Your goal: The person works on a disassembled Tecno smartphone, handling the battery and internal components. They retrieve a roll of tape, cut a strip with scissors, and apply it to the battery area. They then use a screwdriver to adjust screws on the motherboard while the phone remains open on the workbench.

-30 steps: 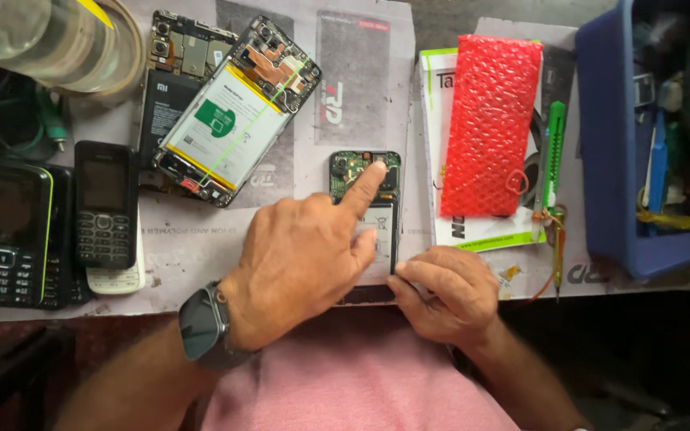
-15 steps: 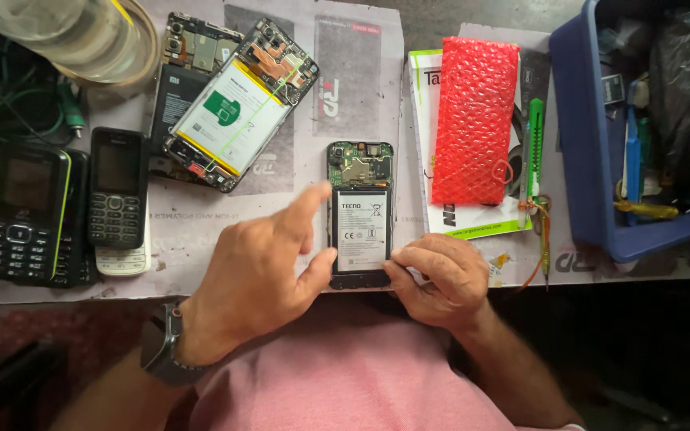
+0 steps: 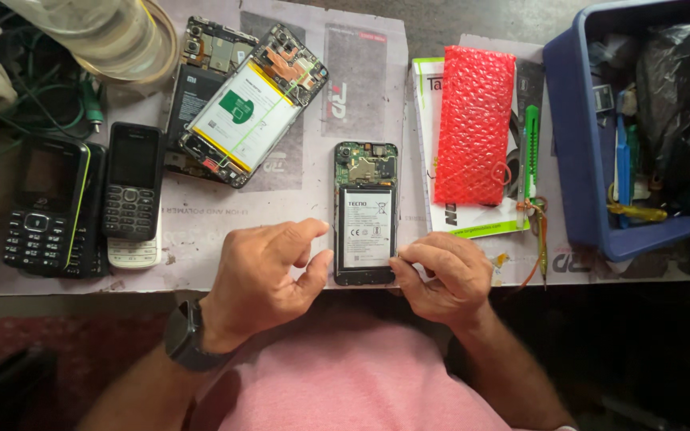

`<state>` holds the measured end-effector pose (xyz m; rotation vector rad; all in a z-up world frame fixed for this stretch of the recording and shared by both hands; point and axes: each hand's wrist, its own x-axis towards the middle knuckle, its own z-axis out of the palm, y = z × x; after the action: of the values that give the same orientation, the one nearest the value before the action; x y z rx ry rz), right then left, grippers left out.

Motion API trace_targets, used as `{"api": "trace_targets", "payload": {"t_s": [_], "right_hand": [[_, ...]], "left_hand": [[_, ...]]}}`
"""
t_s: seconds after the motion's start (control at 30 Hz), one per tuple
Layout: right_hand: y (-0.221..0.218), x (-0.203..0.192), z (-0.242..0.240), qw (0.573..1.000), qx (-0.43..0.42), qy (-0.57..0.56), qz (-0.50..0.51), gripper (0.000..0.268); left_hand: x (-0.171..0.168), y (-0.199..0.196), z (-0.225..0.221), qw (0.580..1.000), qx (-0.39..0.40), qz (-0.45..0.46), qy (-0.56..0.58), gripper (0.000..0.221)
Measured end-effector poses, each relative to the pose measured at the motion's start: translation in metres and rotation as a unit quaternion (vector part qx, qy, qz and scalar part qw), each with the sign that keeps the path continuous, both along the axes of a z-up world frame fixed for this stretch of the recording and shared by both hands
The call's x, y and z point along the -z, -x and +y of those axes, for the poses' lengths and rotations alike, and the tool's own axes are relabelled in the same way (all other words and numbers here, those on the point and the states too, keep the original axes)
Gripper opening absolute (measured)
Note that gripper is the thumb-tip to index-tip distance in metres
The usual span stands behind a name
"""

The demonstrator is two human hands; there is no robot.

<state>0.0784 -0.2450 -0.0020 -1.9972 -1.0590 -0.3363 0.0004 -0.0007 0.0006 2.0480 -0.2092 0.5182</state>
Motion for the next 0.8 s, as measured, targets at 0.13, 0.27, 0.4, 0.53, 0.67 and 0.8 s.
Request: {"api": "trace_targets", "payload": {"t_s": [0.13,0.27,0.4,0.53,0.67,0.8], "right_hand": [[0.001,0.0,0.0,1.0,0.009,0.003,-0.016,0.024],[0.001,0.0,-0.001,1.0,0.014,0.01,-0.012,0.023],[0.002,0.0,-0.001,0.999,0.024,0.021,-0.011,0.024],[0.002,-0.001,0.0,0.999,0.021,0.018,-0.024,0.024],[0.002,0.001,0.0,0.999,0.023,0.005,-0.032,0.023],[0.005,0.001,0.003,0.999,0.012,-0.01,-0.031,0.022]], "left_hand": [[0.0,-0.001,0.001,0.999,-0.006,-0.026,-0.035,0.03],[-0.001,-0.002,0.001,0.997,-0.007,-0.038,-0.06,0.031],[-0.003,-0.003,0.002,0.997,-0.004,-0.054,-0.06,0.031],[-0.004,-0.002,0.002,0.997,-0.006,-0.056,-0.06,0.029],[-0.003,0.003,0.002,0.993,0.001,-0.101,-0.056,0.028],[-0.001,0.01,0.003,0.988,0.011,-0.141,-0.067,0.025]]}}
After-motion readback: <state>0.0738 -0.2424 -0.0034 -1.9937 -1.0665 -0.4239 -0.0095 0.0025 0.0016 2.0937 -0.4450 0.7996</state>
